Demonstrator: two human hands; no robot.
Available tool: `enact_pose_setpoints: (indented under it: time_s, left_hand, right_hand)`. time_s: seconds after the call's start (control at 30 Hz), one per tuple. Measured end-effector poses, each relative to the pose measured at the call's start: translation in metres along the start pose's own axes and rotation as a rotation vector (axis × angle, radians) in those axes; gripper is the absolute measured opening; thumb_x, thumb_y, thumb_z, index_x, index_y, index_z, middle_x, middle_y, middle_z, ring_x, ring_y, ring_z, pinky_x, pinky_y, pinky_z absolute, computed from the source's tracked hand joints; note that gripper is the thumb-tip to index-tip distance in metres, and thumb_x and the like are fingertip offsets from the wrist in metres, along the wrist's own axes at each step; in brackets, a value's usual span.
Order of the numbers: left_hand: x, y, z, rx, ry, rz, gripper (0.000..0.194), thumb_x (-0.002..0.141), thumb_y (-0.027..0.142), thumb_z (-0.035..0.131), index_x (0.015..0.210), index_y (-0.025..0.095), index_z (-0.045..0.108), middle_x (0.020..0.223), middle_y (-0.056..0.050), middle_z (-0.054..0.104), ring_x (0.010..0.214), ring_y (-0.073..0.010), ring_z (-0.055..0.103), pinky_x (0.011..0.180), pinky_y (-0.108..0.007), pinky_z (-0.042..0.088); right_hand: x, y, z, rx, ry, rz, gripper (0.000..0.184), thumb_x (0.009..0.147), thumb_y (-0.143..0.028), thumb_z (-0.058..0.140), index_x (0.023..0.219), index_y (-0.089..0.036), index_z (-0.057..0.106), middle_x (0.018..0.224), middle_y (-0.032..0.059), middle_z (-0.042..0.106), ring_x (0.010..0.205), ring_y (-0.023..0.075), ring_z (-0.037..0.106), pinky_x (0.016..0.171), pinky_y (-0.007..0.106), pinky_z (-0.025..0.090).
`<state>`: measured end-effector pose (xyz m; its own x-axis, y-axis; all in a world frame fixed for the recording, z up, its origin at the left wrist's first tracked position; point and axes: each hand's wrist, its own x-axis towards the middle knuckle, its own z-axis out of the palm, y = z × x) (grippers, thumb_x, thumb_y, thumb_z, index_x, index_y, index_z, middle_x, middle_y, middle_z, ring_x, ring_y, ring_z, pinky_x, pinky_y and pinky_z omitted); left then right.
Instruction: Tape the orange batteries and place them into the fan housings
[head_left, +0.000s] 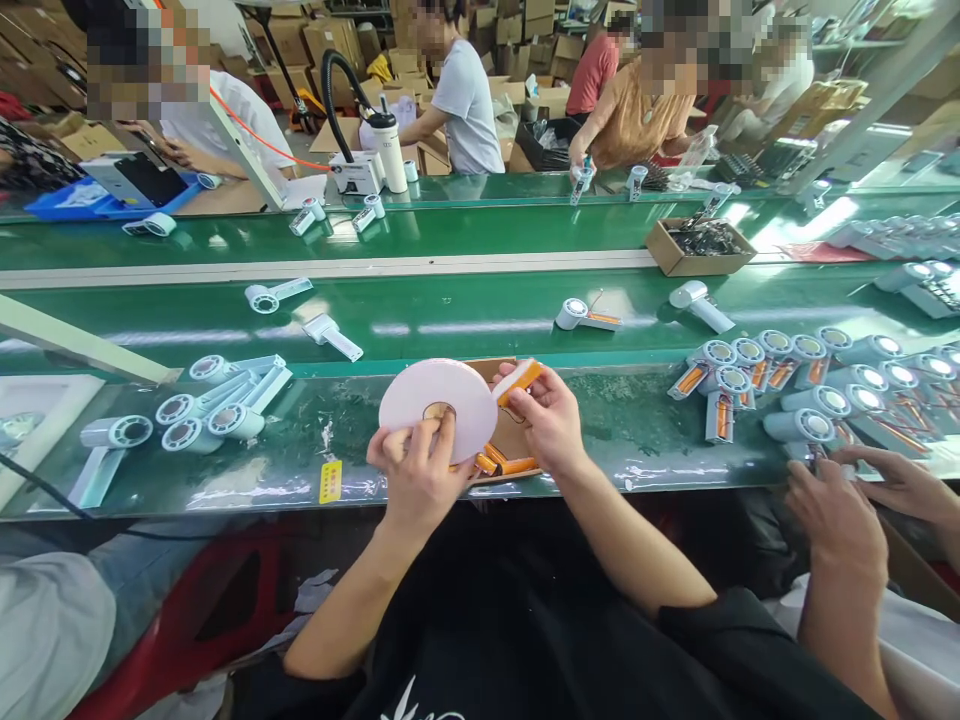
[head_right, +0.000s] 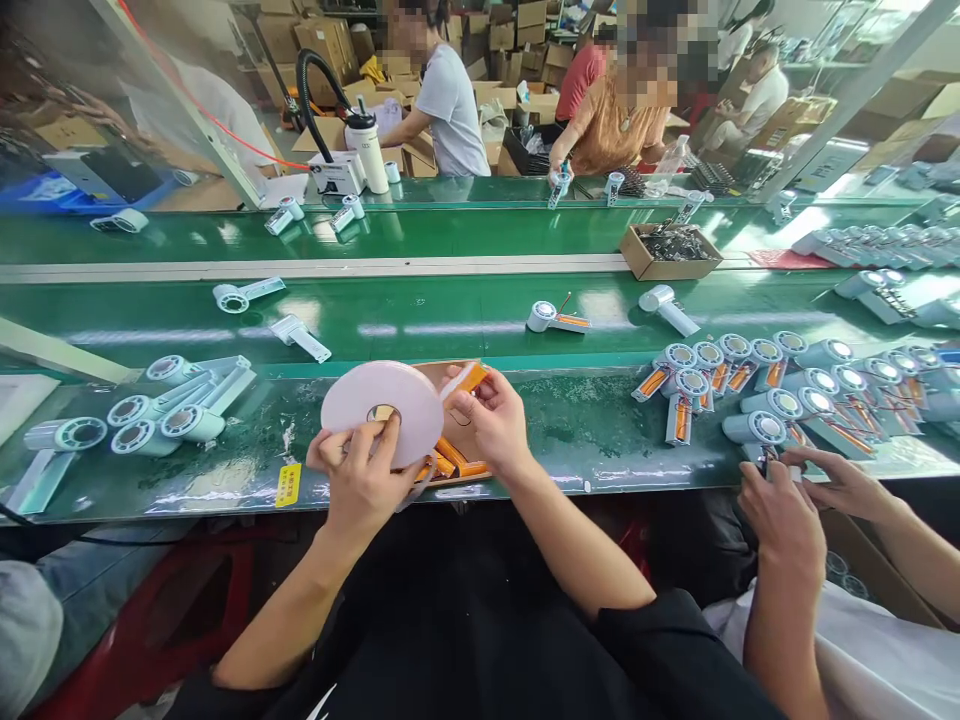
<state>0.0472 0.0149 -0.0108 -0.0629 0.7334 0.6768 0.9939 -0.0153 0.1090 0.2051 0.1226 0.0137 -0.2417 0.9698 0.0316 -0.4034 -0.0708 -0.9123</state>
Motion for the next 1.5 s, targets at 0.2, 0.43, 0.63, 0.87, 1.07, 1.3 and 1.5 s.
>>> enact_pose_setpoints:
  time_s: [0.2, 0.43, 0.63, 0.87, 1.07, 1.3, 1.5]
  left_hand:
    - [-0.005, 0.024, 0.014, -0.148, 0.009, -0.049, 0.051, 0.084, 0.057, 0.081, 0.121, 0.023, 0.078, 0.092, -0.012, 0.07, 0.095, -0.0315, 0.053, 0.097, -0.053, 0.036]
    - [0.017, 0.027, 0.015, -0.228, -0.189, -0.002, 0.056, 0.086, 0.055, 0.079, 0.13, 0.022, 0.075, 0.097, -0.013, 0.07, 0.099, -0.0328, 0.055, 0.096, -0.052, 0.039]
    - [0.004, 0.021, 0.018, -0.352, -0.415, 0.174, 0.067, 0.075, 0.055, 0.088, 0.134, 0.025, 0.074, 0.108, -0.013, 0.074, 0.106, -0.0347, 0.059, 0.105, -0.058, 0.043]
    - [0.076, -0.117, 0.045, -0.4, -0.692, -0.186, 0.055, 0.095, 0.066, 0.058, 0.136, 0.031, 0.074, 0.139, -0.008, 0.071, 0.132, -0.0309, 0.061, 0.115, -0.044, 0.048]
    - [0.115, -0.206, 0.079, -0.026, -0.636, -0.573, 0.087, 0.089, 0.069, 0.058, 0.157, 0.014, 0.052, 0.174, -0.026, 0.025, 0.157, -0.0537, 0.024, 0.123, -0.069, 0.026]
    - [0.163, -0.232, 0.126, 0.058, -0.772, -0.537, 0.08, 0.095, 0.07, 0.047, 0.159, 0.023, 0.051, 0.181, -0.013, 0.012, 0.162, -0.0567, 0.006, 0.126, -0.07, 0.02]
    - [0.206, -0.241, 0.146, 0.068, -0.851, -0.312, 0.048, 0.105, 0.051, 0.051, 0.146, 0.027, 0.062, 0.165, -0.01, 0.05, 0.156, -0.0319, 0.039, 0.131, -0.056, 0.024]
  right_hand:
    - [-0.01, 0.015, -0.006, 0.136, 0.192, -0.025, 0.061, 0.067, -0.051, 0.097, 0.108, -0.026, 0.06, 0.118, 0.0106, 0.08, 0.107, 0.0265, 0.079, 0.098, 0.045, 0.065]
    - [0.001, 0.015, -0.018, 0.09, 0.322, -0.188, 0.046, 0.079, -0.046, 0.09, 0.109, -0.025, 0.062, 0.129, 0.0119, 0.077, 0.121, 0.0254, 0.075, 0.104, 0.046, 0.062]
    - [0.053, -0.034, -0.091, 0.214, 0.624, -0.482, 0.031, 0.078, -0.033, 0.088, 0.096, -0.026, 0.063, 0.127, 0.0029, 0.076, 0.113, 0.013, 0.076, 0.098, 0.025, 0.062]
    - [0.016, -0.029, -0.128, 0.116, 0.5, -0.23, 0.052, 0.061, -0.038, 0.101, 0.102, -0.019, 0.074, 0.106, 0.0062, 0.081, 0.09, 0.0173, 0.081, 0.073, 0.021, 0.067]
    - [-0.013, -0.012, -0.178, 0.142, 0.661, -0.143, 0.054, 0.051, -0.037, 0.104, 0.093, -0.019, 0.076, 0.11, 0.0079, 0.081, 0.085, 0.0176, 0.081, 0.071, 0.022, 0.069]
    - [-0.026, -0.025, -0.209, 0.113, 0.72, -0.222, 0.05, 0.053, -0.036, 0.104, 0.09, -0.018, 0.077, 0.102, 0.0062, 0.082, 0.082, 0.0164, 0.081, 0.072, 0.02, 0.069]
    - [-0.029, -0.024, -0.212, 0.086, 0.672, -0.167, 0.056, 0.055, -0.04, 0.105, 0.098, -0.016, 0.077, 0.103, 0.0076, 0.083, 0.082, 0.0171, 0.081, 0.072, 0.021, 0.069]
